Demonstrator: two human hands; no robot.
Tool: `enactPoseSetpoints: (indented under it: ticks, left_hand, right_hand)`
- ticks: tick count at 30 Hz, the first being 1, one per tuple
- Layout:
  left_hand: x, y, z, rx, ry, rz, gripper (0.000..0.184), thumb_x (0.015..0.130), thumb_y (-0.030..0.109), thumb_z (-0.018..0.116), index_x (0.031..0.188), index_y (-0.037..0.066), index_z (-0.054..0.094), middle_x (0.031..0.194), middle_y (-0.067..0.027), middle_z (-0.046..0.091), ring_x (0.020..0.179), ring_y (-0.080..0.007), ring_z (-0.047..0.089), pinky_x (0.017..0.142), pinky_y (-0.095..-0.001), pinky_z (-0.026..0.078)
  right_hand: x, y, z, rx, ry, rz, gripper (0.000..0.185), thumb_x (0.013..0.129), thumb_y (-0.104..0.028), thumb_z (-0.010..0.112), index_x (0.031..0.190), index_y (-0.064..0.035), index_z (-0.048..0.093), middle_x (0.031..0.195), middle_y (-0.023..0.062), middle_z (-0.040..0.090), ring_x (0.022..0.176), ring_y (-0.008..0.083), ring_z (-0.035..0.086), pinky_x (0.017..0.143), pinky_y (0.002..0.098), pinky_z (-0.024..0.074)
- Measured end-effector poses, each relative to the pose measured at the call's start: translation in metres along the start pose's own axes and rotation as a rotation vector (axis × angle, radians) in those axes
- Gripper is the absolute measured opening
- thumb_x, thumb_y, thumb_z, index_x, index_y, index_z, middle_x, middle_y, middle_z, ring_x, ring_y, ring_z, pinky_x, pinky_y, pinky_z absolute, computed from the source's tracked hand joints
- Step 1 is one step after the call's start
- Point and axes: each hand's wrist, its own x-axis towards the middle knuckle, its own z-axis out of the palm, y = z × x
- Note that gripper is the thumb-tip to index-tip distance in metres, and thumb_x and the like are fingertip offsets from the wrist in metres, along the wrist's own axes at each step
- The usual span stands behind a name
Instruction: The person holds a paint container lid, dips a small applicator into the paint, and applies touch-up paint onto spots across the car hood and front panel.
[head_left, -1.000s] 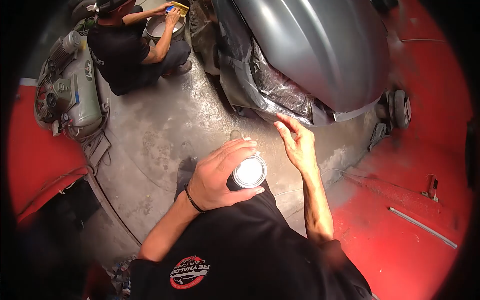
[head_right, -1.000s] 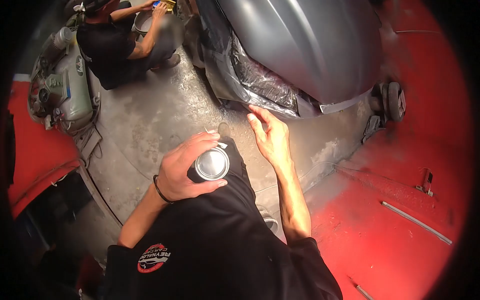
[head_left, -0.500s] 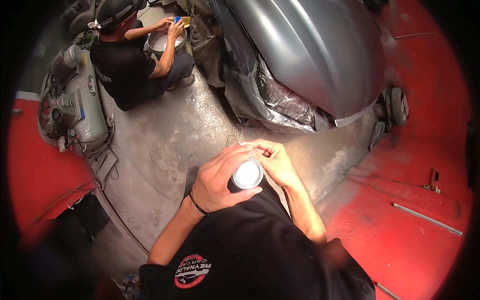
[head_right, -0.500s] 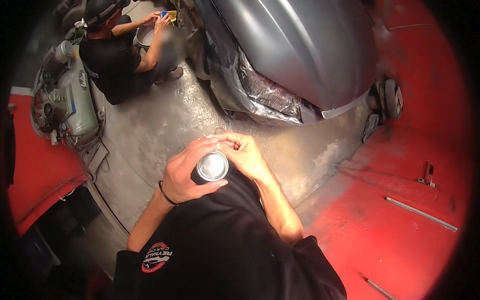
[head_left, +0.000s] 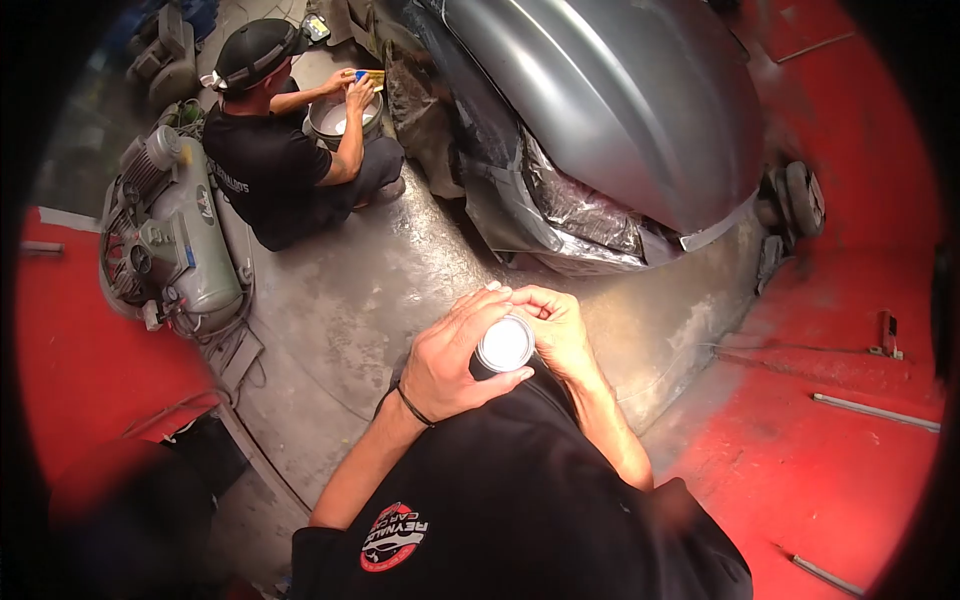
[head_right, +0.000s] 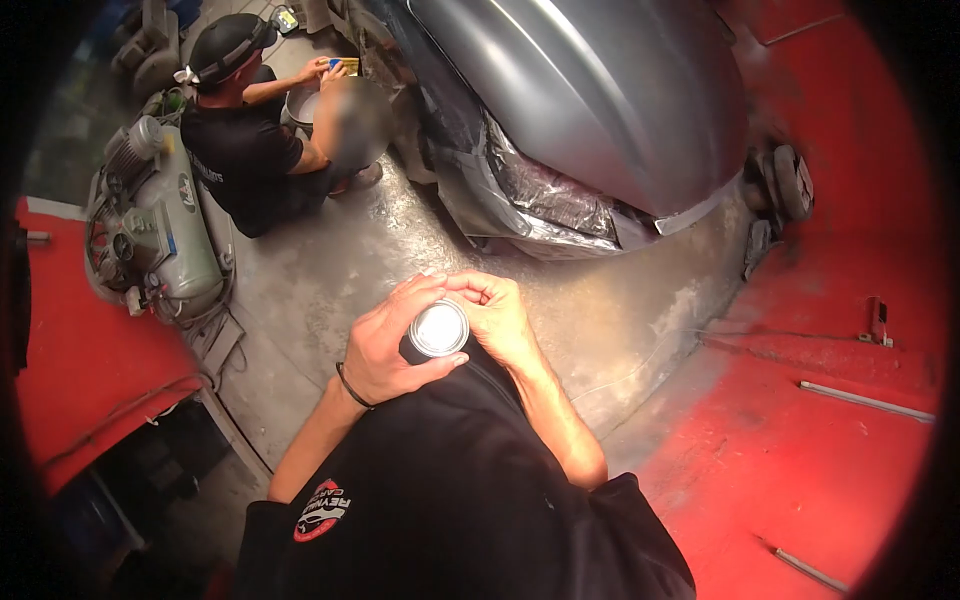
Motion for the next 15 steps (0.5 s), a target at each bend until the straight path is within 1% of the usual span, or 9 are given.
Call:
enactPoseSetpoints:
  ticks: [6,9,12,13,15]
  left_hand:
    - [-0.012,0.001,-0.009,-0.012,0.012,-0.022,0.077,0.073,0.024,0.101,0.137,-0.001,0.067,0.142,-0.0254,0.070,0.137,-0.0429,0.066,0.118,-0.0488,0.053]
    - [-0.018,0.004,-0.013,-0.051,0.014,-0.055,0.076,0.074,0.019,0.100,0.138,-0.003,0.067,0.142,-0.0239,0.071,0.140,-0.0413,0.065,0.121,-0.0488,0.050]
    - [-0.024,0.005,-0.017,-0.028,0.011,-0.054,0.076,0.074,0.019,0.100,0.139,-0.003,0.067,0.142,-0.0226,0.071,0.139,-0.0403,0.065,0.120,-0.0468,0.051]
    - [-0.026,0.004,-0.017,-0.027,0.030,-0.055,0.075,0.074,0.019,0.100,0.138,-0.003,0.067,0.141,-0.0219,0.072,0.136,-0.0397,0.067,0.117,-0.0462,0.053]
    - [-0.030,-0.002,-0.015,-0.029,0.070,-0.059,0.075,0.074,0.019,0.100,0.138,-0.002,0.067,0.138,-0.0205,0.073,0.130,-0.0385,0.071,0.113,-0.0451,0.056]
  right_hand:
    - [0.001,0.005,0.015,-0.020,0.027,0.010,0.022,0.105,-0.009,0.077,0.122,0.0052,0.077,0.109,0.0111,0.081,0.101,0.0123,0.076,0.088,0.0263,0.0612]
    - [0.002,0.003,0.020,-0.105,0.119,-0.081,0.023,0.104,-0.010,0.079,0.122,0.0043,0.078,0.108,0.0104,0.082,0.101,0.0123,0.076,0.090,0.0272,0.0612]
    - [0.002,-0.005,0.008,-0.171,0.219,-0.118,0.025,0.101,-0.012,0.082,0.122,0.0025,0.080,0.105,0.0092,0.082,0.096,0.0134,0.076,0.091,0.0291,0.0611]
    - [0.001,-0.011,0.006,-0.213,0.262,-0.145,0.025,0.101,-0.012,0.083,0.121,0.0021,0.080,0.103,0.0084,0.081,0.094,0.0137,0.076,0.091,0.0297,0.0610]
    - [-0.007,-0.024,0.005,-0.274,0.328,-0.189,0.023,0.101,-0.012,0.083,0.120,0.0005,0.082,0.102,0.0057,0.080,0.095,0.0125,0.073,0.093,0.0294,0.0578]
